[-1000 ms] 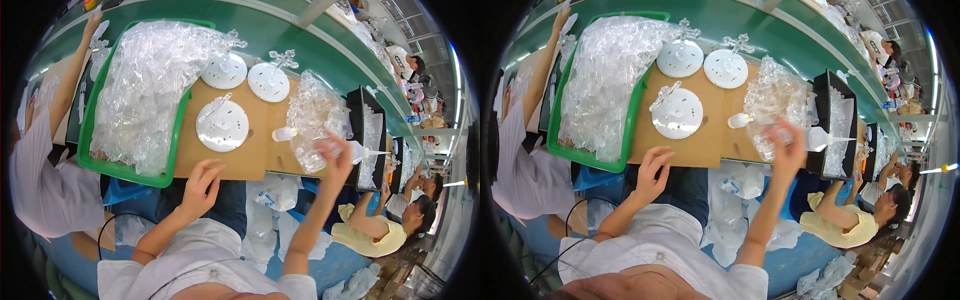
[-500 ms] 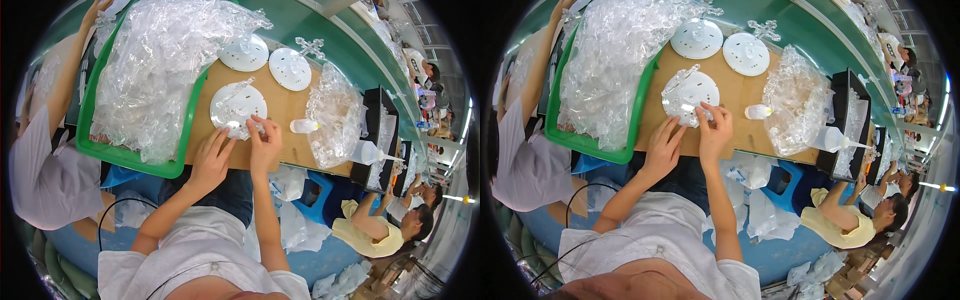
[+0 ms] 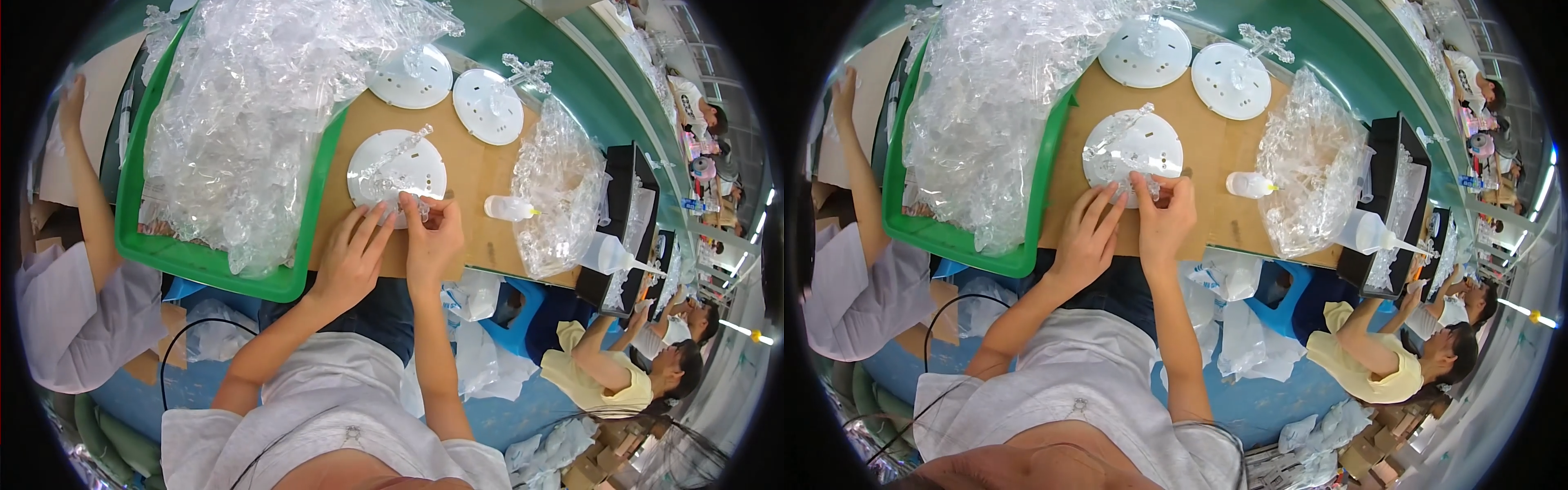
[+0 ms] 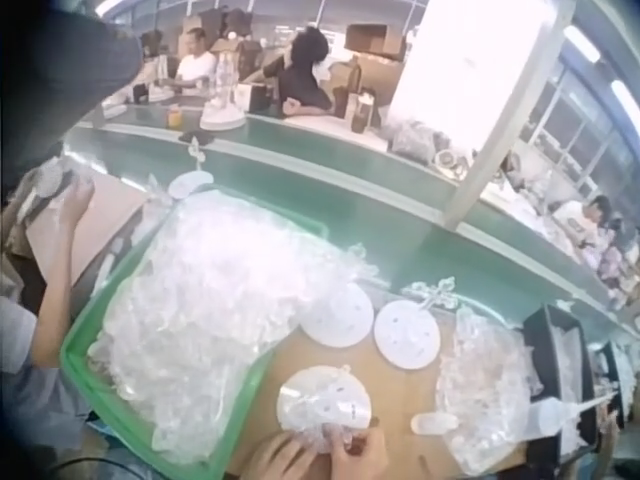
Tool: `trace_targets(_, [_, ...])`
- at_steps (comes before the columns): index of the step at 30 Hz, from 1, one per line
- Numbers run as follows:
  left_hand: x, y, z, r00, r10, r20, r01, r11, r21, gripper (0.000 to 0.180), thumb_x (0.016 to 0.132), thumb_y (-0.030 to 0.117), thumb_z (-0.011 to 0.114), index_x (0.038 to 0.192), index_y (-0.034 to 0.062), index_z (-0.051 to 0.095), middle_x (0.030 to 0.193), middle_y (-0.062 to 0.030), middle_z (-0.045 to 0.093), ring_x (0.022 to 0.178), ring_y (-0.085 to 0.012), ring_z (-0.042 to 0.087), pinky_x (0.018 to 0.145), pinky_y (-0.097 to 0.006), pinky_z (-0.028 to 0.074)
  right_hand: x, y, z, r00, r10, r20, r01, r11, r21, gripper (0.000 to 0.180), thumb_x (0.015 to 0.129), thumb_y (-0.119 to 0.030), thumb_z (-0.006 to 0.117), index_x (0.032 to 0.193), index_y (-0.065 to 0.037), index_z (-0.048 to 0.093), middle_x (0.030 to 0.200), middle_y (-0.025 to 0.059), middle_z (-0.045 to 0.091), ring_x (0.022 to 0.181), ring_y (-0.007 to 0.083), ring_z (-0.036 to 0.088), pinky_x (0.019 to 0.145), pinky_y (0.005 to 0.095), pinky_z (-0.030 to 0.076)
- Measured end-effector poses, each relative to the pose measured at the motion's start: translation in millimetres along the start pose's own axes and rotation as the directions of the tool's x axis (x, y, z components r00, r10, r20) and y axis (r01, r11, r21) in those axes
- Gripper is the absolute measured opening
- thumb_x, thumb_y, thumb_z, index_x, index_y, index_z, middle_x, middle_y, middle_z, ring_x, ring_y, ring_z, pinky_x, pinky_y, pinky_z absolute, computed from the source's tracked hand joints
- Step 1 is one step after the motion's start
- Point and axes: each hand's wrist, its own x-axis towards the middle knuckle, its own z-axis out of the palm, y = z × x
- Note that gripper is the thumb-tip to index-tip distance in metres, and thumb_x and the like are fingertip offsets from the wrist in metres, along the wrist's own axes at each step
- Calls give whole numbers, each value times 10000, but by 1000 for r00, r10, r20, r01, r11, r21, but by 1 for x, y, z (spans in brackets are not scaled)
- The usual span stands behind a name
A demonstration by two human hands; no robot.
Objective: Applying glue and assembling plastic snowflake-shaped decorative components onto white circular bases at a factory workstation.
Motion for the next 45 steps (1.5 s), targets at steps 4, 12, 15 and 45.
trace_targets(4, [-2,3,2,998,23,54,-31,988,150,515,765,41,612,1270,0,518,1357,-136,452,1180,-344,466,947,-431,412,0,2,-6,998,-59,11,59,996,-71,234,782,-128,767,826,-12,569,706,26,573,620,80,520,557,215,426])
trace_targets(12, [1,0,0,995,42,85,-55,985,162,511,804,90,610,1295,4,499,1352,-146,457,1188,-341,457,978,-437,402,18,11,-74,908,-203,-366,176,979,-106,437,748,-134,779,1092,-24,533,1028,61,557,859,120,541,649,249,449])
trace_targets(15, [-1,-1,1,997,20,75,-26,996,82,509,822,90,600,1311,4,484,1352,-150,456,1194,-349,447,1006,-431,388,37,17,-81,884,-267,-383,170,948,-268,487,740,-175,792,1122,-10,539,1089,97,560,971,170,546,710,287,463])
trace_targets(45, [9,-6,-17,994,34,100,-49,987,154,521,816,115,638,1326,149,535,868,-73,416,812,-246,423,738,-362,390,-44,6,-76,948,-124,294,219,922,-318,363,695,-167,771,1000,-45,616,841,55,657,658,158,606,552,263,460])
